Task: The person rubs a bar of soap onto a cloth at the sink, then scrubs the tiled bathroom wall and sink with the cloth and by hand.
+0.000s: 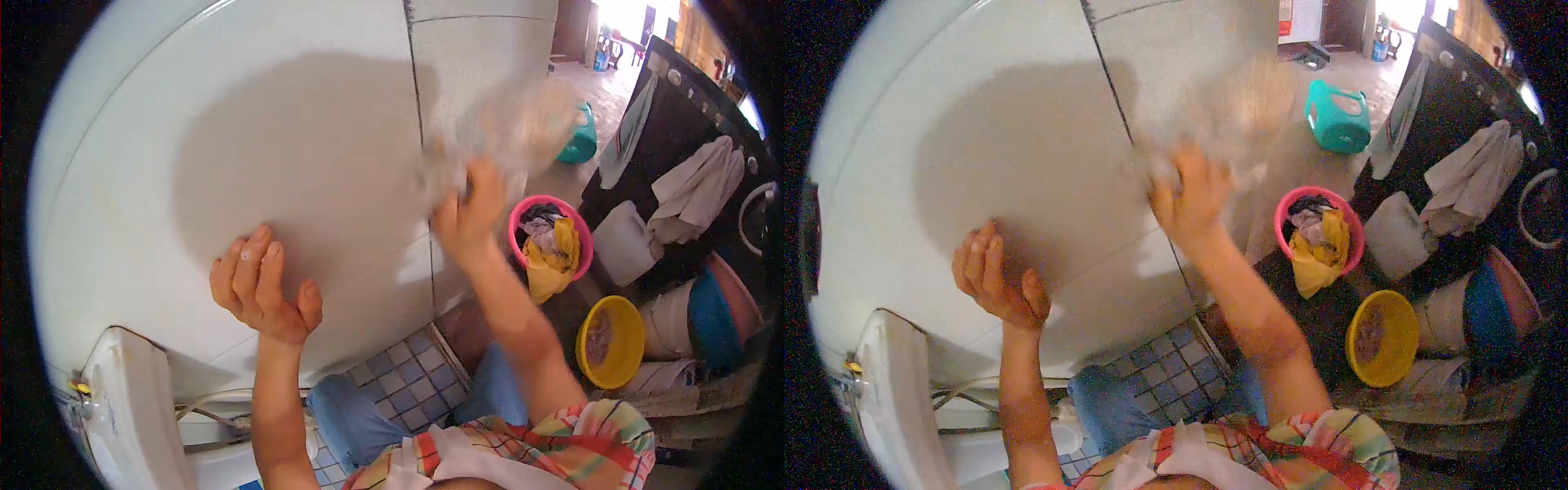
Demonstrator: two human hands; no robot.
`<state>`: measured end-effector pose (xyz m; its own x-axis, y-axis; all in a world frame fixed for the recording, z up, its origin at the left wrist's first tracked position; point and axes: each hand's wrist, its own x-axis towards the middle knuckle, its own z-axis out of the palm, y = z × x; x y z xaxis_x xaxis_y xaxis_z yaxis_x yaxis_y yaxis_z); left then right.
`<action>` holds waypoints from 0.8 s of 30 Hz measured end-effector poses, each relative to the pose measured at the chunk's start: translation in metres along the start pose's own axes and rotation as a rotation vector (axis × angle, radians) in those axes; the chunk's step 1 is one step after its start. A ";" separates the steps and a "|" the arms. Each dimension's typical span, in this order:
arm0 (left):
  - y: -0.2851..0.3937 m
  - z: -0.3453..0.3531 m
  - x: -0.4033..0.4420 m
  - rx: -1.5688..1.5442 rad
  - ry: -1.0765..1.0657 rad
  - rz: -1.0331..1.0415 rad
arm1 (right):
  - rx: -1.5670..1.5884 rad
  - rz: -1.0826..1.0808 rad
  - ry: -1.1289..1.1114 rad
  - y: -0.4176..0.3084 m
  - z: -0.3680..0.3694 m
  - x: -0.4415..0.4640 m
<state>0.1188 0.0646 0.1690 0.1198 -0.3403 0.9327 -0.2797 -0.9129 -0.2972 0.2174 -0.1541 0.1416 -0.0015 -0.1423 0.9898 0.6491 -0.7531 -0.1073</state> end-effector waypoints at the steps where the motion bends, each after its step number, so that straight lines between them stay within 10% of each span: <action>1: 0.000 0.000 0.000 0.001 -0.003 -0.003 | 0.077 0.077 -0.060 0.006 -0.008 -0.057; 7: 0.002 -0.001 0.003 0.027 -0.015 0.013 | 0.129 0.394 -0.365 -0.008 -0.038 -0.111; 15: 0.000 0.002 0.006 -0.003 -0.008 0.027 | 0.175 -0.109 0.282 -0.008 0.034 0.134; 24: -0.001 0.005 0.005 -0.010 0.075 0.012 | 0.187 0.350 -0.202 -0.010 -0.038 -0.115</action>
<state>0.1240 0.0628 0.1729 0.0450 -0.3328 0.9419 -0.2904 -0.9065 -0.3065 0.1821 -0.1549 0.0250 0.3794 -0.2262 0.8972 0.7105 -0.5499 -0.4391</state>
